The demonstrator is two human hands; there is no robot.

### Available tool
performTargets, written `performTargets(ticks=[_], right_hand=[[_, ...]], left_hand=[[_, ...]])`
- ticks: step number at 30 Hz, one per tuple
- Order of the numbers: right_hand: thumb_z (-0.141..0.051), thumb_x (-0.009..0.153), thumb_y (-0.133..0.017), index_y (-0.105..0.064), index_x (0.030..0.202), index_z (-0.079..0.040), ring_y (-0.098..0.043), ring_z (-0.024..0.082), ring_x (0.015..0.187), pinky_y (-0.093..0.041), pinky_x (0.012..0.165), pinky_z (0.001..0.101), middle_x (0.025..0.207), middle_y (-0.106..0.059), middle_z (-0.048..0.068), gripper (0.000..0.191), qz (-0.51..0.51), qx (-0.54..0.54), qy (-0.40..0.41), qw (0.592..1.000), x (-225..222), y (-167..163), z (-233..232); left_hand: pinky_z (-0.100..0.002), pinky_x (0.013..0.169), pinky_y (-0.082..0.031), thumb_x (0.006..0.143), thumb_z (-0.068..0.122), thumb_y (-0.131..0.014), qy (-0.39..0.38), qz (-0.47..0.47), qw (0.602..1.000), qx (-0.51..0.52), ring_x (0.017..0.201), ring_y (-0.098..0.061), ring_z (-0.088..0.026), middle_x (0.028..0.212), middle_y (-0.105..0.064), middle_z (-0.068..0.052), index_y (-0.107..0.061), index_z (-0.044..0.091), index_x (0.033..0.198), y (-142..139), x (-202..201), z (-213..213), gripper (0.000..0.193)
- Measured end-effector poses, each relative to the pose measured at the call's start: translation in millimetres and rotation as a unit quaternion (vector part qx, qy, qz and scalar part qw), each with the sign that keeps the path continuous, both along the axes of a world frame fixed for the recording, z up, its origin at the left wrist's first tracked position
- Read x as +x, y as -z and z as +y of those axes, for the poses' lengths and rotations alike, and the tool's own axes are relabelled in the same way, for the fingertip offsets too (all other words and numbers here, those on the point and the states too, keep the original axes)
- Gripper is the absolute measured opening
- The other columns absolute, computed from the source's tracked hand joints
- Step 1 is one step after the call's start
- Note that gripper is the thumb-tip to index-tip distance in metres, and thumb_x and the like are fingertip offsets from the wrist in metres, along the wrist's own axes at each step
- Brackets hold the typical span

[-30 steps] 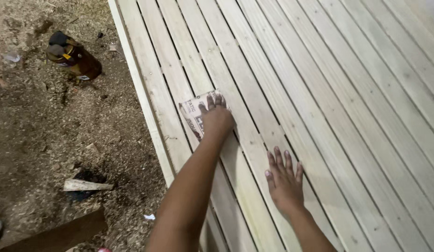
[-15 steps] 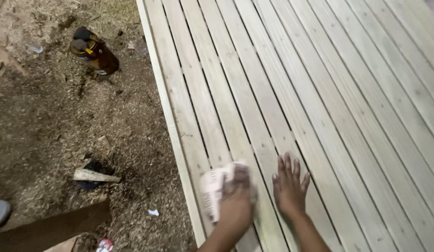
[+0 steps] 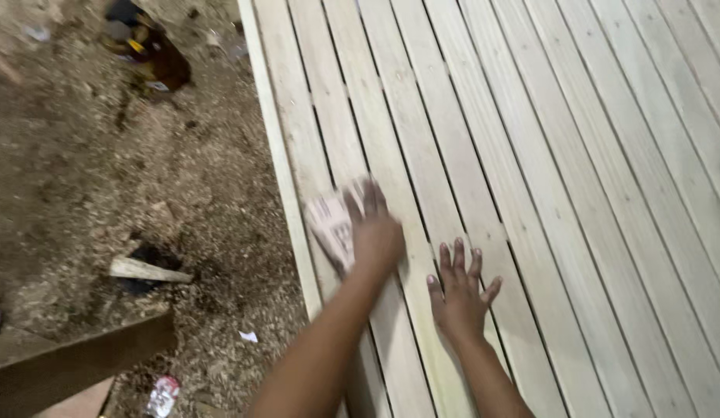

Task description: The person rubs a paper-wrapped abrasive pad back and forth along the slats of a light-colored wooden slatted structure, steadying the surface with the other hand. They work along different sections of the slats, moving progressively across the boards, and at the end reach into a corner gap to continue treating the wood.

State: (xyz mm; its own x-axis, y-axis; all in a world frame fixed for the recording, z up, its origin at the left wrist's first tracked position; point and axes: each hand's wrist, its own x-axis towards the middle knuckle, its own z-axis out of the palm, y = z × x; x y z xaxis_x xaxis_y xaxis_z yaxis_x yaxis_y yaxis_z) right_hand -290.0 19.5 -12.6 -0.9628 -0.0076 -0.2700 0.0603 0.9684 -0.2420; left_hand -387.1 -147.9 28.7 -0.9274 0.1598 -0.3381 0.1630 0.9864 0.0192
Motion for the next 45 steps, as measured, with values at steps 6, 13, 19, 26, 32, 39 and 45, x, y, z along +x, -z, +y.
performTargets(ticks=[6,13,19,26,32,39,45], right_hand=[[-0.046,0.102,-0.039,-0.025,0.160,-0.027,0.002,0.035,0.157,0.010,0.111,0.0738,0.172,-0.007,-0.001,0.063,0.030,-0.026,-0.025,0.999,-36.6,5.8,-20.7],[-0.046,0.101,-0.039,-0.031,0.158,-0.029,-0.002,0.032,0.157,0.008,0.115,0.0707,0.171,-0.011,-0.004,0.060,0.072,0.001,-0.051,0.996,-54.9,12.2,-28.4],[-0.046,0.102,-0.036,-0.032,0.159,-0.028,-0.003,0.032,0.156,0.007,0.116,0.0692,0.171,-0.014,-0.005,0.060,0.088,-0.001,-0.063,0.994,-70.6,9.0,-35.5],[-0.048,0.102,-0.035,-0.030,0.159,-0.028,-0.004,0.033,0.156,0.007,0.115,0.0684,0.170,-0.014,-0.004,0.060,0.090,0.021,-0.076,0.993,-87.2,15.2,-36.1],[-0.045,0.104,-0.032,-0.031,0.159,-0.029,-0.007,0.031,0.157,0.006,0.118,0.0658,0.171,-0.016,-0.006,0.057,0.101,0.034,-0.070,0.992,-88.3,9.2,-41.9],[-0.044,0.103,-0.032,-0.032,0.159,-0.029,-0.009,0.030,0.156,0.001,0.119,0.0662,0.170,-0.017,-0.007,0.058,0.108,0.041,-0.083,0.990,-104.3,11.8,-42.0],[-0.043,0.103,-0.033,-0.033,0.159,-0.029,-0.010,0.031,0.156,0.001,0.118,0.0671,0.170,-0.017,-0.007,0.057,0.112,0.042,-0.074,0.990,-102.0,11.1,-46.6]], left_hand=[[-0.079,0.111,0.011,0.082,0.012,-0.052,0.097,-0.011,0.995,0.026,0.152,0.002,-0.057,0.163,-0.009,-0.033,-0.062,-0.018,0.122,-19.1,87.4,3.4,0.051],[-0.077,0.115,0.011,0.100,0.017,-0.044,-0.041,-0.066,0.996,0.042,0.157,0.004,-0.048,0.172,-0.011,-0.018,-0.070,-0.003,0.117,1.9,-46.7,-32.8,0.037],[-0.077,0.109,0.011,0.087,0.016,-0.048,0.071,0.029,0.997,0.008,0.153,0.001,-0.052,0.167,-0.013,-0.029,-0.050,-0.012,0.143,10.6,36.2,-17.3,0.062],[-0.078,0.114,0.010,0.093,0.019,-0.054,-0.022,-0.083,0.996,0.023,0.157,-0.001,-0.055,0.166,-0.019,-0.029,-0.074,0.002,0.113,3.2,-62.1,-31.2,0.033],[-0.077,0.109,0.013,0.089,0.015,-0.052,-0.006,-0.019,0.997,0.074,0.153,0.007,-0.052,0.166,-0.008,-0.033,-0.054,-0.016,0.135,-26.5,30.4,1.9,0.055],[-0.074,0.113,0.012,0.087,0.012,-0.051,-0.016,-0.078,0.996,0.040,0.154,0.002,-0.045,0.166,-0.009,-0.028,-0.023,-0.015,0.153,16.6,-23.7,-23.9,0.076],[-0.073,0.115,0.010,0.088,0.014,-0.053,-0.044,-0.018,0.999,0.014,0.157,0.001,-0.046,0.169,-0.010,-0.028,-0.038,-0.012,0.143,-3.2,-44.8,-25.4,0.063]])
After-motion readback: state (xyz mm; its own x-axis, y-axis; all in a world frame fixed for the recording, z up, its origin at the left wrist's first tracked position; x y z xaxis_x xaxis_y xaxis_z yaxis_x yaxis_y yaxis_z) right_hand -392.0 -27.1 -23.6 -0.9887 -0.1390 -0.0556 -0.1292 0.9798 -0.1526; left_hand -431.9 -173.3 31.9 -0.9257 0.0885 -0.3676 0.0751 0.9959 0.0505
